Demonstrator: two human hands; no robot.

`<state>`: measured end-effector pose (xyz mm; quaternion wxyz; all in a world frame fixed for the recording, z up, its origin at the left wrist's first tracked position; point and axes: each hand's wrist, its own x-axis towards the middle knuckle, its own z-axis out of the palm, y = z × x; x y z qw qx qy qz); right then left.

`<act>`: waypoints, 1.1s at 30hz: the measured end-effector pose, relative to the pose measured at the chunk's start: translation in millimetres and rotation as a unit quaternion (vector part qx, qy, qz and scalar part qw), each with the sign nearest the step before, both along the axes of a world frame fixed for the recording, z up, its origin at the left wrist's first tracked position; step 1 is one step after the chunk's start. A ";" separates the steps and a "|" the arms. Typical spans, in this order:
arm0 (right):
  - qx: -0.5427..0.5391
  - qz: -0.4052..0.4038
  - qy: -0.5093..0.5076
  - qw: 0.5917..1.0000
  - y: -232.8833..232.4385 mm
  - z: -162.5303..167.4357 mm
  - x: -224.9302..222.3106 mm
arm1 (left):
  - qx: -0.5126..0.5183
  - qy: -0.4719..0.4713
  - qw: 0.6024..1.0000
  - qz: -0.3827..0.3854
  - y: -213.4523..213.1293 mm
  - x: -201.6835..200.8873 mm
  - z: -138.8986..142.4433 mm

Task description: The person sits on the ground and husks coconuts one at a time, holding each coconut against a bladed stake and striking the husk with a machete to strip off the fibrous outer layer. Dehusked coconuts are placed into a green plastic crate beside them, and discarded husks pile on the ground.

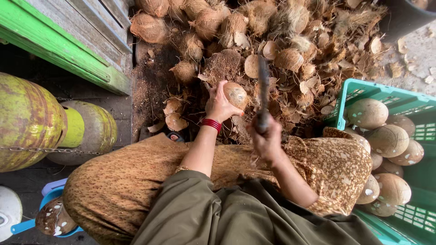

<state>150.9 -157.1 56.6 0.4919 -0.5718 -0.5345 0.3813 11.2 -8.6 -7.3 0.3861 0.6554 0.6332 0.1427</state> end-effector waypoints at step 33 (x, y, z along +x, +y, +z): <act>-0.181 0.033 0.039 0.982 25.5 -25.2 -24.6 | -0.047 0.059 0.995 -0.061 30.2 -39.8 5.0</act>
